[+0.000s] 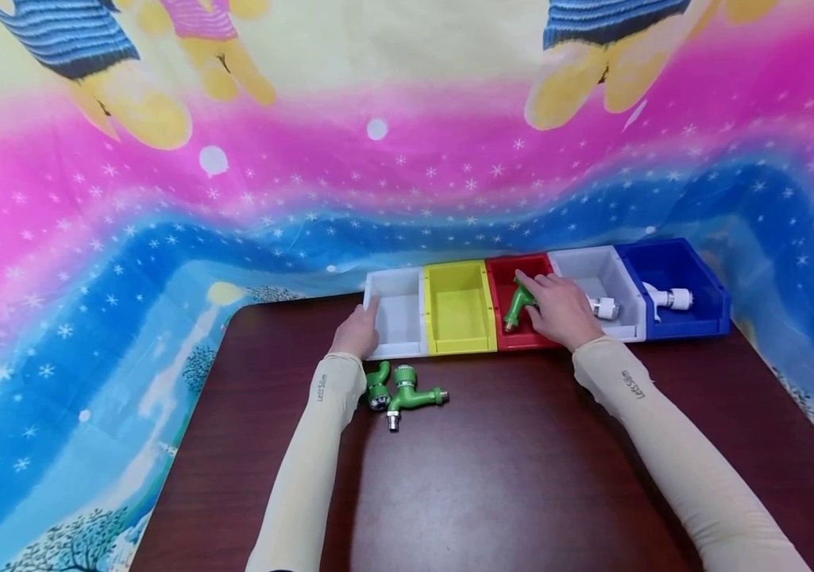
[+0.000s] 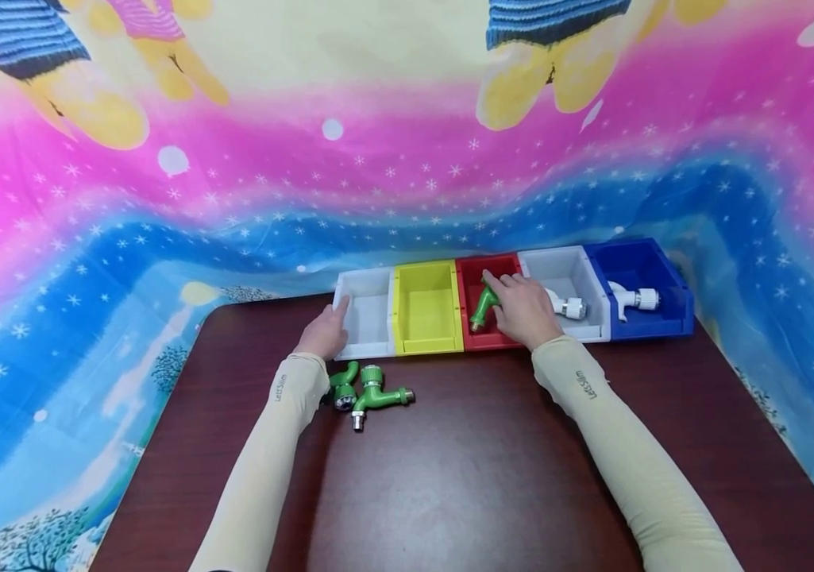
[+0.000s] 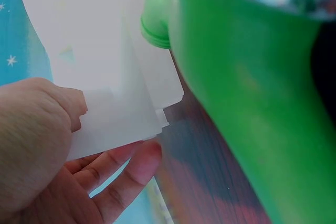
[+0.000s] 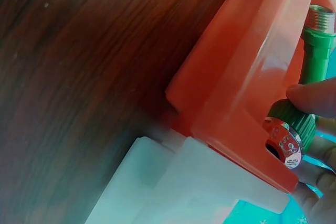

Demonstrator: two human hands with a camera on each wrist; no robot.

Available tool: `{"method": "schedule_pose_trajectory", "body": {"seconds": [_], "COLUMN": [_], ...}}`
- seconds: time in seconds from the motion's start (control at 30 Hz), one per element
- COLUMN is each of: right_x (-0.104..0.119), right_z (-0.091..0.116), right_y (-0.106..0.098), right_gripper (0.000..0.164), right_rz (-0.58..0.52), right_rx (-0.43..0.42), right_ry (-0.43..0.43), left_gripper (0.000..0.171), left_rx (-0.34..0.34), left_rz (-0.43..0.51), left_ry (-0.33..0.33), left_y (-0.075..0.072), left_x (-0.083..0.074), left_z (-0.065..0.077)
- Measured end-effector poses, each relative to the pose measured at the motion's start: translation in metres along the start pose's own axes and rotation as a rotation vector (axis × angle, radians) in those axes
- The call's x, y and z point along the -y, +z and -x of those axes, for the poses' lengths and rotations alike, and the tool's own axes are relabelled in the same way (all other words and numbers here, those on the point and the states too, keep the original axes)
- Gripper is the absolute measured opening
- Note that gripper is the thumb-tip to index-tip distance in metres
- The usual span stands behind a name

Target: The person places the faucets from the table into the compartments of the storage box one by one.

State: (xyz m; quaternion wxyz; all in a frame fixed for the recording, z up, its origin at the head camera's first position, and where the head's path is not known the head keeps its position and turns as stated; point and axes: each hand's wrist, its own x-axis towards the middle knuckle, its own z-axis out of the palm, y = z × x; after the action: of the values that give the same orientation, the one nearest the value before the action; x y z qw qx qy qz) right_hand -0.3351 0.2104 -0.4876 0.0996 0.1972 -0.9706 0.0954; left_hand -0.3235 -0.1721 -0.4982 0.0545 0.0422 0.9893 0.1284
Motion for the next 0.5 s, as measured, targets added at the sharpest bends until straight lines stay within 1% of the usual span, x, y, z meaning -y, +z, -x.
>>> {"method": "schedule_pose_trajectory", "body": {"seconds": [0.27, 0.5], "right_x": [-0.0003, 0.0005], "right_z": [-0.002, -0.0021], "right_y": [0.0014, 0.0051], "right_gripper": [0.075, 0.076], "right_rz": [0.033, 0.026], "right_rx": [0.053, 0.068], "right_ry": [0.003, 0.011], "left_gripper": [0.069, 0.069], "left_rx": [0.013, 0.002], "left_rz": [0.006, 0.011], "left_ry": [-0.013, -0.002], "left_y": [-0.0025, -0.003], "left_x": [-0.002, -0.0019], "left_z": [0.0002, 0.0027]}}
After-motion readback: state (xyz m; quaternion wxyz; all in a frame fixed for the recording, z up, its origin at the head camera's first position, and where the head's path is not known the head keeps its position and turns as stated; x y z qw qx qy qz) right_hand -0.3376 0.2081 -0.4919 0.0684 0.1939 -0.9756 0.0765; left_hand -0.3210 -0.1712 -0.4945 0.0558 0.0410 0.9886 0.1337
